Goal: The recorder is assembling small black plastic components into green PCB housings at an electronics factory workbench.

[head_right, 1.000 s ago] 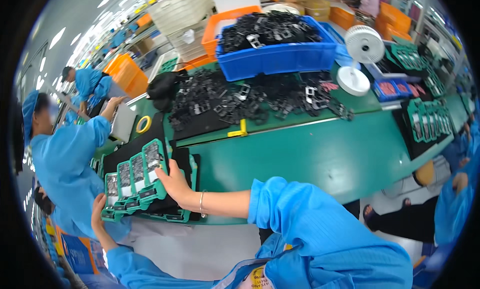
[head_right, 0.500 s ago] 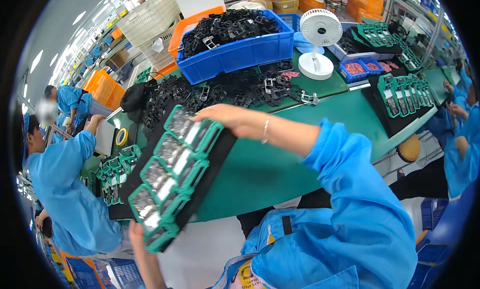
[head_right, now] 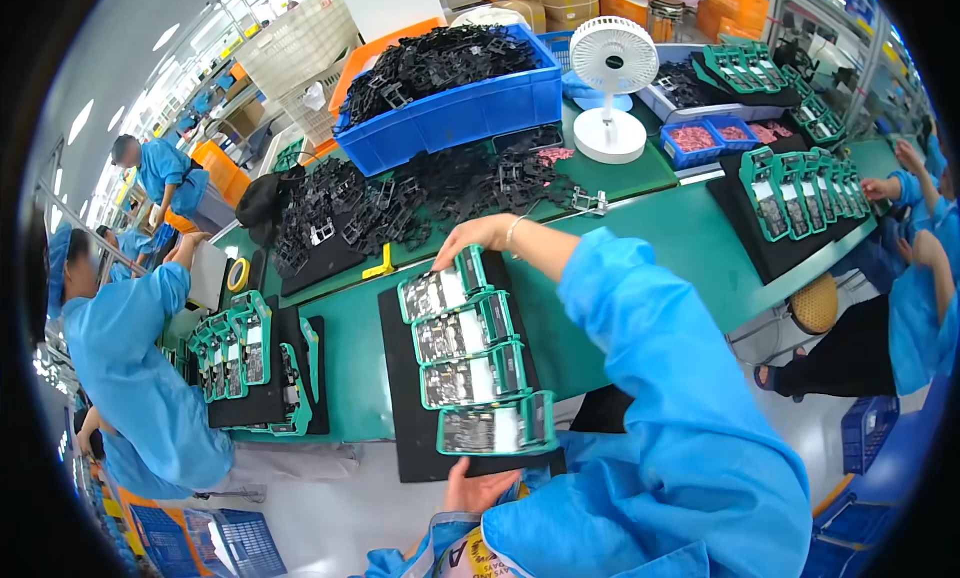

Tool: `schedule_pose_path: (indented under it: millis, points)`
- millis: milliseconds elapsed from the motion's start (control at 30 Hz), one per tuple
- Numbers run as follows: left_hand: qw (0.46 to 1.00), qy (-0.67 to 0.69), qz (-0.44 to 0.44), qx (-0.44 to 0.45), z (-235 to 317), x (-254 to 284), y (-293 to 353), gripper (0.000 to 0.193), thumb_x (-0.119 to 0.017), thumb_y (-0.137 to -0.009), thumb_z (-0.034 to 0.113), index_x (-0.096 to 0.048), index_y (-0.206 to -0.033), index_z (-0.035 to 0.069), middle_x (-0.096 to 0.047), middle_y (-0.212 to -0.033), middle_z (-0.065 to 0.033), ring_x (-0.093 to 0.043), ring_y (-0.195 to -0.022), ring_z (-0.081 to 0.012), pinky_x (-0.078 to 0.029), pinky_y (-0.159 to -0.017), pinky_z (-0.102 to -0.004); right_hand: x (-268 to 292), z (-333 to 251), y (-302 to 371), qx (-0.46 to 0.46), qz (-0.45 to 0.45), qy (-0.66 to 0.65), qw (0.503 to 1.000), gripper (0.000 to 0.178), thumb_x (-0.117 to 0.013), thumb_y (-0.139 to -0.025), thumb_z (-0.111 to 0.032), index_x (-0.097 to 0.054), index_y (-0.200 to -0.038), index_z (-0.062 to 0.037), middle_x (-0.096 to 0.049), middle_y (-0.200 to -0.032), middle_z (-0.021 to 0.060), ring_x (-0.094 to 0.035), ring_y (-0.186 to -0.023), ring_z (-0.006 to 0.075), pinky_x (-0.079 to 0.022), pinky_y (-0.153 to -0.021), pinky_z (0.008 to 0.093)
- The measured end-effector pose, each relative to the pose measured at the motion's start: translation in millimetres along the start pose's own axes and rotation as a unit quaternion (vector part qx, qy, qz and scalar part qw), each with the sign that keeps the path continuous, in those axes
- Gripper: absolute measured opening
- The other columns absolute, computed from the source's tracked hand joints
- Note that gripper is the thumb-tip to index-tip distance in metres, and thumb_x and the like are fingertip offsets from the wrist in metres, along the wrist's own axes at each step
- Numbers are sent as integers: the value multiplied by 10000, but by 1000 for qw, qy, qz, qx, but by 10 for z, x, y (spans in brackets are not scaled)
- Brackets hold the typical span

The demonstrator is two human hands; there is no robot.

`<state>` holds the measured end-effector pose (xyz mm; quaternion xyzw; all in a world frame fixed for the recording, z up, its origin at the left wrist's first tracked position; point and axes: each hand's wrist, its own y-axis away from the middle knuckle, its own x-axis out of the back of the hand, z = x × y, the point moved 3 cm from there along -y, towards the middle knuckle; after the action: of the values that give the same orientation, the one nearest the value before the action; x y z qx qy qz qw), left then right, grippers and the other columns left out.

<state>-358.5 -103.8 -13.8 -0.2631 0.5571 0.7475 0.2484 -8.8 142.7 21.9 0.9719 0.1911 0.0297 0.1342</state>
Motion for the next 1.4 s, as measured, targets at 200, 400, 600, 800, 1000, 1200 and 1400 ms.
schedule_pose_path:
  millis: [200, 400, 600, 800, 1000, 1200, 1400]
  points:
    - [962, -85, -181, 184, -492, -733, -423, 812, -338, -985, 613, -191, -1533, 32, -269, -1559, -180, -316, -1418, -252, -262, -1176, -378, 288, 38, 8, 119, 138, -51, 982, 207, -728, -872, -194, -745, -963, -9, -730, -878, 87, -685, -805, 147, -554, -759, 287]
    - [950, -47, -285, 120, -978, -1070, -1053, 800, -212, -1002, 620, -367, -1456, -21, -594, -1245, -190, -550, -1143, -235, -377, -1058, -350, 630, -165, 1125, 84, 318, 496, 804, 261, -785, -698, -229, -742, -916, -93, -702, -900, 90, -694, -829, 238, -562, -729, 366]
    - [980, -7, -201, -5, -1318, -2027, -1505, 775, -224, -1019, 586, -408, -1401, -63, -625, -1159, -179, -579, -1027, -231, -386, -1034, -371, 907, 382, 1975, -77, 362, 671, 642, 442, -852, -590, -195, -661, -973, -87, -601, -962, 112, -647, -879, 313, -554, -703, 419]
    - [951, -9, -304, 48, -1780, -2199, -1979, 639, -417, -1035, 427, -138, -1550, 171, -545, -1287, -165, -598, -954, -212, -453, -958, -395, 1008, 460, 2222, 10, 409, 660, 630, 155, -580, -759, -4, -611, -905, -42, -584, -922, 143, -620, -884, 323, -545, -745, 421]
    - [626, -459, -629, 41, -1325, -1748, -1015, 331, -551, -973, 222, -583, -1273, 85, -647, -1119, -102, -616, -1046, -237, -496, -886, -349, 474, 35, 2752, 78, 566, 375, 730, 150, -696, -747, -27, -721, -894, -22, -645, -856, 142, -645, -811, 303, -512, -701, 370]
    - [709, -540, 53, -451, 1303, -877, -804, 267, -532, -946, 90, -613, -1190, 15, -628, -1158, -150, -584, -1064, -315, -429, -956, -410, -637, 141, 2674, 107, 650, 475, 584, 205, -706, -710, 39, -747, -879, -72, -689, -868, 63, -652, -786, 224, -531, -657, 318]
    - [585, -655, 185, -440, 2091, -463, -920, 481, -383, -1050, 305, -464, -1368, -47, -573, -1257, -188, -488, -1194, -326, -355, -1046, -407, -866, -9, 2401, 111, 700, 385, 591, 251, -726, -785, 8, -724, -1029, -51, -697, -902, 92, -659, -757, 199, -533, -646, 298]
